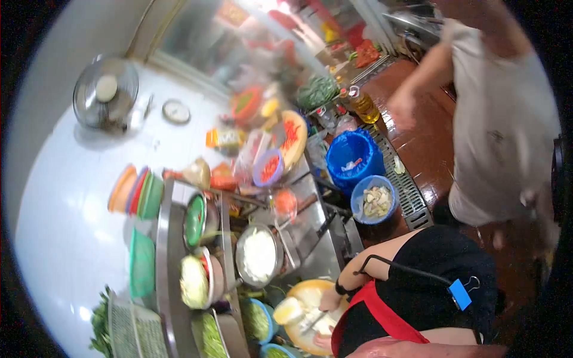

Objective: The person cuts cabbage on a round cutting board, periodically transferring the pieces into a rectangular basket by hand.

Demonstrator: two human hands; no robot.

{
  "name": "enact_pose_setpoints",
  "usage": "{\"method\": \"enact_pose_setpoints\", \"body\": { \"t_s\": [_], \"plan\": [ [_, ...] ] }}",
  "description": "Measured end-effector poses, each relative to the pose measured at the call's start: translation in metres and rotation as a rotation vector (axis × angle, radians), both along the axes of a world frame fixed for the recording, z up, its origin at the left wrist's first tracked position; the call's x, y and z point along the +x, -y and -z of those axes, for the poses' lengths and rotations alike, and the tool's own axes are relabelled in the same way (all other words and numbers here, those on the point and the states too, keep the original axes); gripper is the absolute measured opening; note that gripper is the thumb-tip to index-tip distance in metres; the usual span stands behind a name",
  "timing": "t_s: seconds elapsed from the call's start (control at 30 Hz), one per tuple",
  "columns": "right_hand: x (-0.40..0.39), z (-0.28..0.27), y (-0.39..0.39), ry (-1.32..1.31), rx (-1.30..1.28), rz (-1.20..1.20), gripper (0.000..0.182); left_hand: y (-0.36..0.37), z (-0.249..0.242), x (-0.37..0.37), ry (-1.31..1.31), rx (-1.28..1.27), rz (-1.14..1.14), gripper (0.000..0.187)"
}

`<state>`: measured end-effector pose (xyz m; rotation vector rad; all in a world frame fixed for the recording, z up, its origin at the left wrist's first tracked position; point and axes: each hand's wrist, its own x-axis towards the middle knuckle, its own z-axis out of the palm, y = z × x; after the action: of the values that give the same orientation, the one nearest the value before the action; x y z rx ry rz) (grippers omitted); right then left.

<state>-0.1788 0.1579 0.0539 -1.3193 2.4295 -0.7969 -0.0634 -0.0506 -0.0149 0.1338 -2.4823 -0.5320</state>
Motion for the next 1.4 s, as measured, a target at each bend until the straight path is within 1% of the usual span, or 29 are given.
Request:
{"method": "enact_pose_setpoints", "body": {
  "t_s": [0.03, 0.07, 0.13, 0.27, 0.37, 0.43, 0.5, 0.53, 0.57, 0.6, 0.63, 0.67, 0.7, 0.73, 0.77, 0.83, 0.9, 1.0, 1.03, 1.1, 1.13, 1.2, 1.23, 1.33, 1.37, 1.4],
  "plan": [
    [-0.010, 0.003, -0.002, -0.059, -0.014, -0.082, 0.024, -0.003, -0.004, -0.007, -0.020, 0.008, 0.013, 0.041],
    [-0.012, 0.009, 0.000, -0.058, -0.010, -0.067, 0.024, -0.006, -0.007, -0.011, -0.038, 0.012, 0.023, 0.042],
    [-0.011, 0.002, -0.006, -0.070, -0.018, -0.023, 0.025, -0.010, -0.011, -0.018, -0.062, 0.023, 0.035, 0.043],
    [-0.013, 0.006, -0.031, -0.097, -0.039, 0.102, 0.029, -0.013, -0.012, -0.022, -0.089, 0.053, 0.047, 0.045],
    [-0.002, 0.001, -0.041, -0.106, -0.045, 0.132, 0.031, -0.019, -0.011, -0.015, -0.090, 0.072, 0.039, 0.046],
    [-0.004, 0.003, -0.037, -0.112, -0.003, 0.137, 0.033, -0.019, -0.007, -0.006, -0.093, 0.099, 0.028, 0.047],
    [-0.005, 0.010, -0.025, -0.090, 0.053, 0.116, 0.035, -0.024, -0.006, 0.006, -0.085, 0.134, -0.007, 0.048],
    [0.000, 0.023, -0.009, -0.049, 0.070, 0.129, 0.036, -0.037, -0.015, 0.024, -0.064, 0.166, -0.071, 0.048],
    [0.014, 0.060, 0.032, 0.044, 0.149, 0.382, 0.035, -0.045, -0.028, 0.026, 0.043, 0.092, -0.075, 0.053],
    [0.017, 0.043, 0.013, -0.004, 0.109, 0.231, 0.030, -0.054, -0.043, 0.029, 0.158, 0.026, -0.073, 0.057],
    [0.013, 0.005, -0.016, -0.041, 0.064, 0.080, 0.026, -0.057, -0.039, 0.034, 0.163, 0.061, -0.088, 0.056],
    [0.020, -0.012, -0.020, 0.051, 0.070, 0.127, 0.023, -0.058, -0.029, 0.037, 0.172, 0.094, -0.102, 0.056],
    [0.012, -0.007, -0.018, 0.006, 0.140, 0.015, 0.026, -0.055, -0.023, 0.037, 0.156, 0.081, -0.090, 0.055],
    [0.010, -0.013, -0.017, -0.004, 0.245, -0.034, 0.029, -0.052, -0.021, 0.037, 0.138, 0.059, -0.072, 0.054],
    [0.008, -0.016, -0.015, -0.039, 0.305, -0.034, 0.031, -0.054, -0.026, 0.037, 0.171, 0.110, -0.075, 0.051],
    [0.002, -0.012, -0.016, -0.086, 0.309, -0.047, 0.030, -0.054, -0.030, 0.035, 0.218, 0.172, -0.083, 0.049],
    [0.000, -0.012, -0.016, -0.075, 0.324, -0.045, 0.030, -0.050, -0.029, 0.033, 0.159, 0.143, -0.064, 0.043],
    [0.004, -0.020, -0.011, -0.088, 0.337, -0.010, 0.029, -0.043, -0.025, 0.032, 0.163, 0.112, -0.060, 0.038],
    [0.005, -0.025, -0.010, -0.044, 0.349, 0.001, 0.030, -0.042, -0.022, 0.031, 0.170, 0.124, -0.063, 0.038],
    [0.004, -0.029, -0.014, 0.005, 0.363, -0.005, 0.032, -0.048, -0.017, 0.031, 0.065, 0.130, -0.081, 0.030],
    [0.004, -0.031, -0.012, 0.009, 0.396, 0.000, 0.031, -0.049, -0.016, 0.031, 0.076, 0.131, -0.093, 0.030],
    [0.005, -0.035, -0.004, 0.015, 0.416, -0.021, 0.030, -0.051, -0.017, 0.027, 0.001, 0.191, -0.091, 0.025],
    [0.005, -0.038, -0.002, 0.030, 0.417, -0.005, 0.028, -0.050, -0.015, 0.025, -0.079, 0.111, -0.086, 0.022],
    [0.005, -0.033, 0.002, 0.031, 0.438, -0.007, 0.025, -0.048, -0.009, 0.025, -0.087, 0.023, -0.129, 0.023],
    [0.004, -0.030, 0.003, 0.010, 0.443, 0.029, 0.025, -0.048, -0.006, 0.025, -0.099, 0.083, -0.121, 0.023],
    [0.004, -0.026, 0.003, -0.006, 0.449, 0.055, 0.026, -0.047, -0.007, 0.026, -0.055, 0.080, -0.125, 0.025]
  ]
}}
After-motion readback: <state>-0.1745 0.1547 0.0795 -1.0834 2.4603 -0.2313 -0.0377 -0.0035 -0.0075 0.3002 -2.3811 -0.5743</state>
